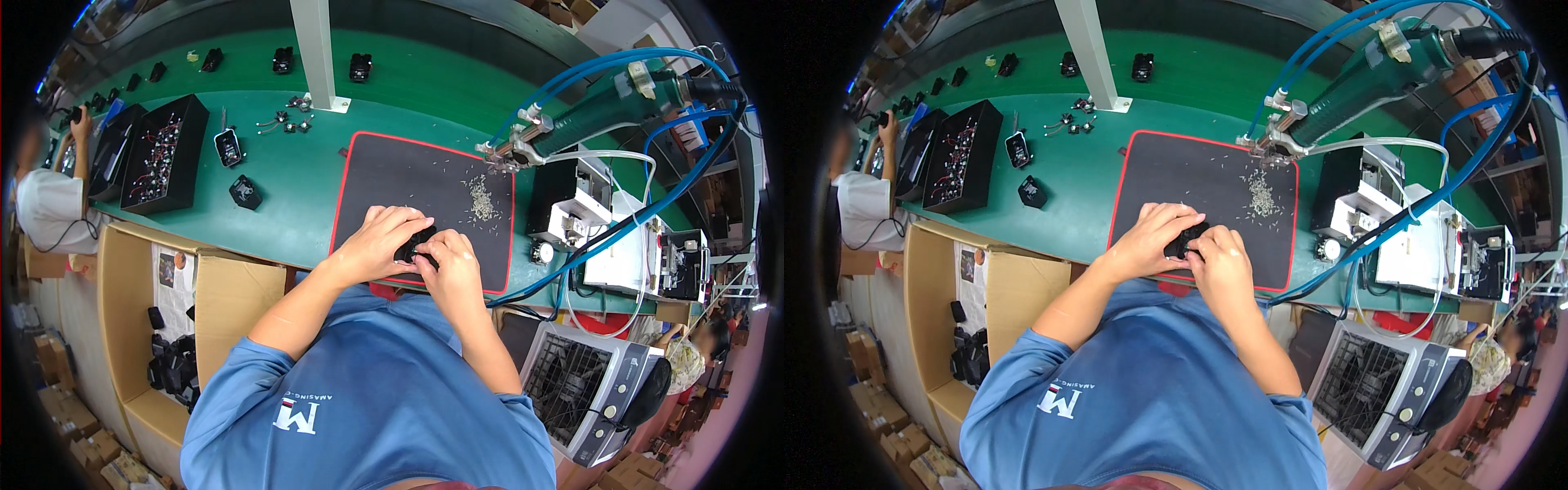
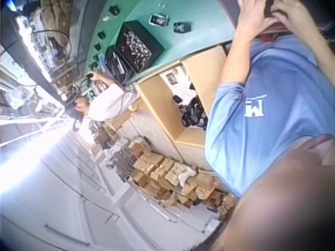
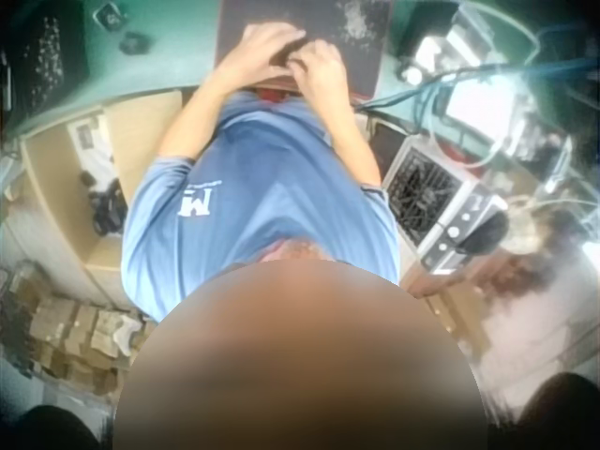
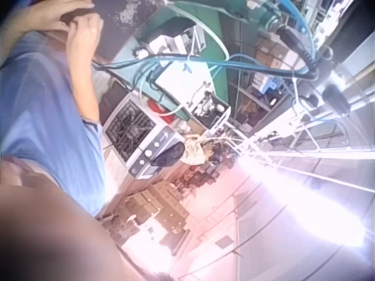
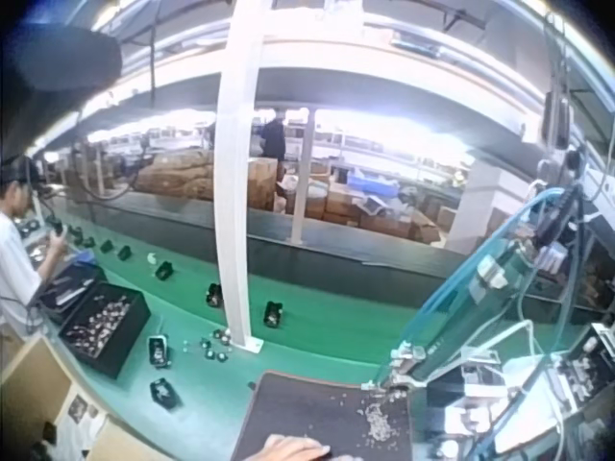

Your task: Assemble small electronic housings using a handheld powered screwdriver and organizing components.

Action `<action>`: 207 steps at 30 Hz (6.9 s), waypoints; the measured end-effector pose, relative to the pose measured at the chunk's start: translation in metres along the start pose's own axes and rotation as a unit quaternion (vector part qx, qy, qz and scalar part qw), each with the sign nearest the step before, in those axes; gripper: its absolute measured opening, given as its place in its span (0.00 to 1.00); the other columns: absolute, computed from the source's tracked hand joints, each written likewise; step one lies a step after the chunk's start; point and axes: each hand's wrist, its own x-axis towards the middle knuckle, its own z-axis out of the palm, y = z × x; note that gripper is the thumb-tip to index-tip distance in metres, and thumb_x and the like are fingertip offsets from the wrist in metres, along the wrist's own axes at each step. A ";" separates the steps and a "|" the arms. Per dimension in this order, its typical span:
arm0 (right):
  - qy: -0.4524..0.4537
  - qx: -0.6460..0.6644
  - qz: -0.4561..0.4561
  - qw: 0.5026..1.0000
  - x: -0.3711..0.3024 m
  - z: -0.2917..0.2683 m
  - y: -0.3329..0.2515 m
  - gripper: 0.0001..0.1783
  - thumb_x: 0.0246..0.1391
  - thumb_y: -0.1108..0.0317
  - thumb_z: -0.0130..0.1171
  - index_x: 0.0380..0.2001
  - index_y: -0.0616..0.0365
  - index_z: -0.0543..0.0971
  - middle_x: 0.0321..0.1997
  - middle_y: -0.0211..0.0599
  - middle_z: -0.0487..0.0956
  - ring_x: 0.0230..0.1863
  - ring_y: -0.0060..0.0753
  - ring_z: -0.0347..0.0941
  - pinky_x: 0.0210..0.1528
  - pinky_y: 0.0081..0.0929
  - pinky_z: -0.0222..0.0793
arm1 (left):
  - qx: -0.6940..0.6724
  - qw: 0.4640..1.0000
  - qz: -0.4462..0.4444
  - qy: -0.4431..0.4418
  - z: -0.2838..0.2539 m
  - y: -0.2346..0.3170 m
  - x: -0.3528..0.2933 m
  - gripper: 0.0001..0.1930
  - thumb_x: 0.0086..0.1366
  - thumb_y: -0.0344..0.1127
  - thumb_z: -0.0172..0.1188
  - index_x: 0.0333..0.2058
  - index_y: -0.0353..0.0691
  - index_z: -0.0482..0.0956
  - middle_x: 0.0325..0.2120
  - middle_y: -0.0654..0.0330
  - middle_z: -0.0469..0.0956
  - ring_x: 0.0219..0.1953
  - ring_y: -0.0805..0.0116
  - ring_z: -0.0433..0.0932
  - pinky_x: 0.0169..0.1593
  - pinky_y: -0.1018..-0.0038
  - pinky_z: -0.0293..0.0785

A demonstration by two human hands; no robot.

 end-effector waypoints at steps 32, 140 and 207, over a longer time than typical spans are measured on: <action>0.131 0.566 -0.032 0.813 0.070 -0.069 -0.057 0.66 0.49 0.09 0.41 0.58 0.69 0.71 0.26 0.38 0.76 0.25 0.32 0.75 0.32 0.30 0.75 | -0.020 0.998 -0.040 0.036 -0.002 -0.001 0.001 0.21 0.45 0.46 0.82 0.35 0.47 0.84 0.57 0.59 0.76 0.52 0.63 0.77 0.55 0.63 0.61; 0.206 0.494 -0.040 0.844 0.069 -0.117 -0.036 0.50 0.64 0.22 0.44 0.62 0.64 0.68 0.40 0.36 0.72 0.33 0.30 0.75 0.36 0.32 0.77 | 0.079 0.974 -0.201 0.070 -0.083 -0.209 0.185 0.43 0.53 0.29 0.77 0.67 0.39 0.66 0.65 0.47 0.66 0.67 0.43 0.68 0.68 0.60 0.69; 0.086 -0.028 -0.054 0.994 -0.028 0.009 0.043 0.14 0.48 0.73 0.74 0.40 0.59 0.85 0.44 0.36 0.85 0.47 0.40 0.80 0.49 0.37 0.74 | 0.075 0.985 -0.157 0.002 -0.004 0.012 -0.003 0.52 0.46 0.46 0.82 0.70 0.47 0.66 0.64 0.56 0.68 0.66 0.56 0.67 0.65 0.53 0.58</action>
